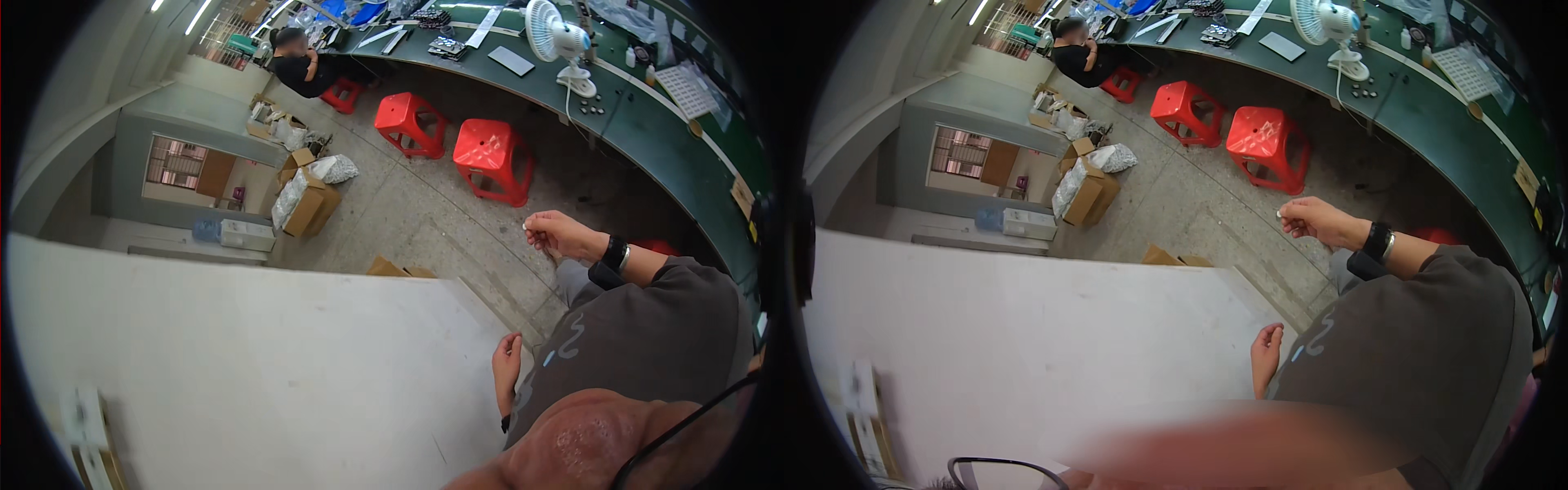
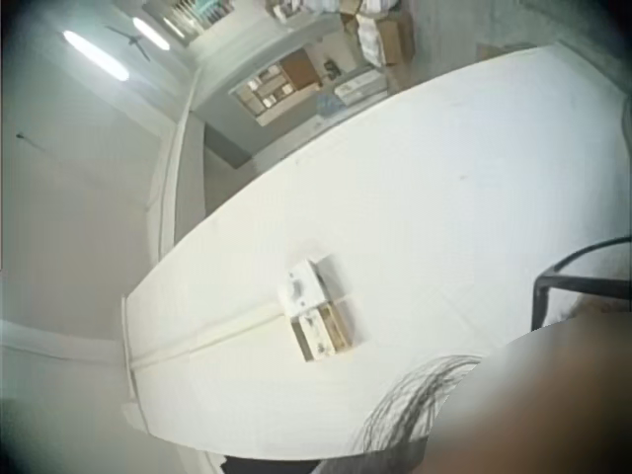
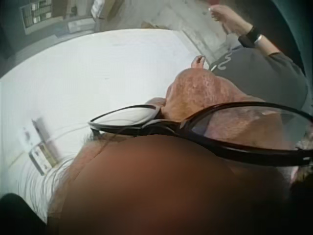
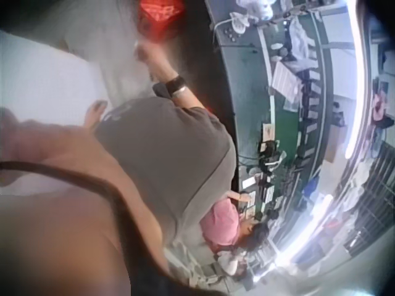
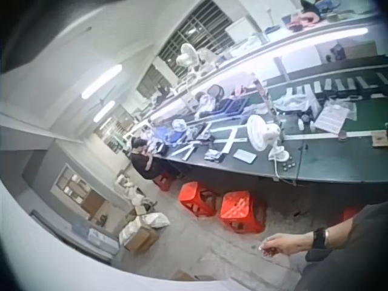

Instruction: The recorder marks and assembles small electronic components onto strips at a manual workstation.

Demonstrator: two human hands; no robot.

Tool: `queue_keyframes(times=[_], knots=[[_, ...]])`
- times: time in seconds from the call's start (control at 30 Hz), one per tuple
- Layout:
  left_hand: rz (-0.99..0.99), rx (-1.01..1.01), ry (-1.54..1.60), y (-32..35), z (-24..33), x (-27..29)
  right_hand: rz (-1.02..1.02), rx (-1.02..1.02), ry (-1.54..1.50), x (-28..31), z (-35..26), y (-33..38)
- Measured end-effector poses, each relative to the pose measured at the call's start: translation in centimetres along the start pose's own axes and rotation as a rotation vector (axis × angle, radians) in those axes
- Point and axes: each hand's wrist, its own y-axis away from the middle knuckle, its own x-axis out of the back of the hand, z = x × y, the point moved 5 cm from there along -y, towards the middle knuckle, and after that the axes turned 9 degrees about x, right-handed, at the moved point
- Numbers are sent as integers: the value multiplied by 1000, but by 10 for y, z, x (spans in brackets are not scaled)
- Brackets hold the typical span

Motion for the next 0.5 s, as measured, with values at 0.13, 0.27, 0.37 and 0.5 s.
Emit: queue_keyframes(times=[0.13, 0.27, 0.37, 0.5], knots=[[-11, -2, -140, -113, 86, 11, 85, 74, -44, 35, -44, -108], [-10, -89, -257, -210, 189, 30, 119, 200, -33, 52, -103, -207], [-72, -145, -318, -274, 232, 51, 142, 236, 9, 54, -137, -272], [-140, -152, -357, -382, 256, 97, 236, 265, 36, 63, -154, -356]])
